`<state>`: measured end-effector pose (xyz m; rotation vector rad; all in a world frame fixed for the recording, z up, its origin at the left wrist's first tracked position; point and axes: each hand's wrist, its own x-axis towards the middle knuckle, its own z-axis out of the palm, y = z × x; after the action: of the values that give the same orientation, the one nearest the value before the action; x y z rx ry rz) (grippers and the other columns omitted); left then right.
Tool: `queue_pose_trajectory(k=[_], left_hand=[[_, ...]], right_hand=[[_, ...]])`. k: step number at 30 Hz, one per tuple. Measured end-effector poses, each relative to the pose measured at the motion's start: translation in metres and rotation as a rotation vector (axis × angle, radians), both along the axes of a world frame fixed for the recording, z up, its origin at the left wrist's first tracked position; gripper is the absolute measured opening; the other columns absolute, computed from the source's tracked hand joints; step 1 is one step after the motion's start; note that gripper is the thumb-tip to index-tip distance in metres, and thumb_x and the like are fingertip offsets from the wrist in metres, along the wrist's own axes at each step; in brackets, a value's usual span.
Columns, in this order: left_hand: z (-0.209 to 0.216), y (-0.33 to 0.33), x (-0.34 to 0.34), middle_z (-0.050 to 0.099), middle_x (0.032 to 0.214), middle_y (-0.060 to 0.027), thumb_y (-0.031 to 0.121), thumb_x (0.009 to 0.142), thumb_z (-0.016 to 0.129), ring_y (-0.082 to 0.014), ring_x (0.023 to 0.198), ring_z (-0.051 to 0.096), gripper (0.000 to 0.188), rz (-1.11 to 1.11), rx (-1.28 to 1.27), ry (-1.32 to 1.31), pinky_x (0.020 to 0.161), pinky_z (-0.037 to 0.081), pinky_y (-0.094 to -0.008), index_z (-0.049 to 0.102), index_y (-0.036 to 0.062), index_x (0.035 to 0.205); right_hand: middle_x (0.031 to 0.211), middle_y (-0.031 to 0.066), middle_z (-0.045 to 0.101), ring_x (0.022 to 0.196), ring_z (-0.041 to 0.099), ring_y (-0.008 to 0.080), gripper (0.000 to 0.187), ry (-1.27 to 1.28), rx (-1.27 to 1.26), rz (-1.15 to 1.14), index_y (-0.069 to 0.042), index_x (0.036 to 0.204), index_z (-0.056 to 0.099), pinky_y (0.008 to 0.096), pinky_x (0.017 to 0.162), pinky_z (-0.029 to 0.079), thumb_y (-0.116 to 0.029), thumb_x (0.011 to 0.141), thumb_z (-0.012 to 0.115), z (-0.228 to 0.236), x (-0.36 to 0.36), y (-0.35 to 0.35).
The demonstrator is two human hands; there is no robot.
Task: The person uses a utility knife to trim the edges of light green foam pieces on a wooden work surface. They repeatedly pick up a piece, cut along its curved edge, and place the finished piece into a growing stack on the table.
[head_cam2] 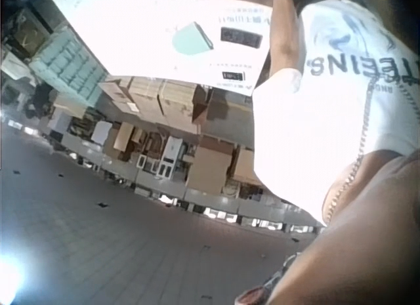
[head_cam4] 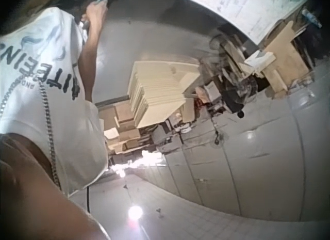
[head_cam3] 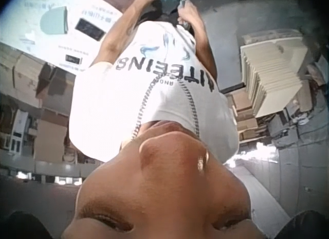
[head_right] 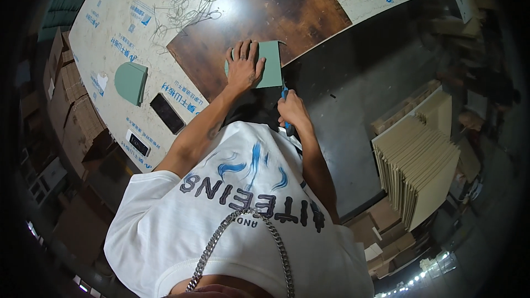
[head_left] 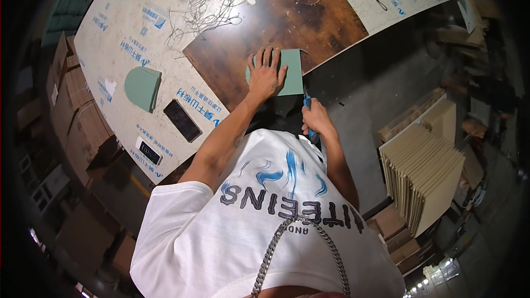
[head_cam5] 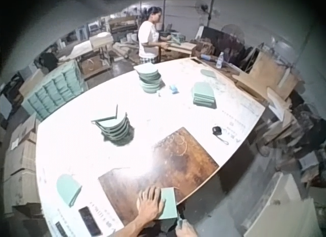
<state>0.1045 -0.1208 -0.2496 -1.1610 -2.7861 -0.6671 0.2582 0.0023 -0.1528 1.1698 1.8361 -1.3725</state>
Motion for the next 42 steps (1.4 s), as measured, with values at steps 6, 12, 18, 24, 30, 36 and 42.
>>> queue_pose_trajectory(k=[6,12,18,24,30,36,42], left_hand=[[-0.001,0.001,-0.001,0.047,0.146,-0.0144,0.040,0.099,0.054,-0.0345,0.138,0.038,0.056,0.010,-0.054,-0.003,0.113,0.023,-0.0566,0.048,0.0070,0.145],[0.003,0.001,-0.002,0.047,0.145,-0.0149,0.037,0.099,0.057,-0.0345,0.136,0.038,0.055,0.002,-0.029,-0.003,0.112,0.024,-0.0560,0.048,0.0065,0.144],[0.002,0.002,-0.003,0.047,0.142,-0.0167,0.036,0.097,0.057,-0.0361,0.134,0.039,0.055,-0.015,-0.044,0.002,0.111,0.024,-0.0587,0.050,0.0047,0.141],[-0.003,0.002,-0.001,0.046,0.143,-0.0169,0.037,0.099,0.055,-0.0365,0.136,0.037,0.056,-0.019,-0.075,-0.003,0.112,0.021,-0.0592,0.048,0.0046,0.143],[-0.008,0.004,-0.001,0.046,0.144,-0.0168,0.038,0.099,0.054,-0.0360,0.137,0.037,0.056,-0.017,-0.100,0.033,0.112,0.022,-0.0590,0.048,0.0048,0.142],[-0.009,0.005,-0.003,0.046,0.144,-0.0159,0.039,0.098,0.055,-0.0360,0.138,0.036,0.055,-0.017,-0.100,0.039,0.113,0.022,-0.0588,0.048,0.0053,0.141],[-0.008,0.005,0.000,0.046,0.145,-0.0160,0.037,0.100,0.053,-0.0365,0.138,0.036,0.054,-0.023,-0.096,0.014,0.113,0.022,-0.0596,0.044,0.0077,0.144]], right_hand=[[0.071,0.0230,0.066,0.048,0.066,0.0297,0.033,-0.039,0.026,0.069,0.016,0.111,0.047,0.0417,0.052,0.055,-0.014,0.096,0.048,0.007,0.002,-0.004],[0.070,0.0257,0.066,0.049,0.067,0.0320,0.029,-0.052,0.033,0.063,0.014,0.107,0.047,0.0416,0.048,0.056,-0.013,0.097,0.048,0.009,0.000,-0.009],[0.067,0.0238,0.065,0.047,0.066,0.0311,0.025,-0.048,0.042,0.056,0.010,0.101,0.047,0.0411,0.044,0.055,-0.015,0.100,0.050,-0.003,0.004,-0.009],[0.065,0.0246,0.063,0.045,0.064,0.0300,0.029,0.004,0.036,0.035,0.011,0.103,0.044,0.0431,0.046,0.054,-0.017,0.103,0.049,-0.016,0.003,-0.008],[0.065,0.0243,0.064,0.047,0.065,0.0310,0.026,0.032,0.066,0.014,0.010,0.101,0.045,0.0431,0.044,0.054,-0.016,0.102,0.049,-0.023,0.005,-0.009],[0.072,0.0271,0.067,0.058,0.067,0.0378,0.026,0.057,0.111,0.090,0.010,0.103,0.049,0.0467,0.055,0.056,-0.016,0.101,0.049,-0.026,0.019,-0.011],[0.091,0.0345,0.068,0.090,0.067,0.0508,0.031,0.094,0.142,0.055,0.012,0.112,0.050,0.0547,0.078,0.056,-0.016,0.099,0.053,-0.040,0.030,-0.021]])
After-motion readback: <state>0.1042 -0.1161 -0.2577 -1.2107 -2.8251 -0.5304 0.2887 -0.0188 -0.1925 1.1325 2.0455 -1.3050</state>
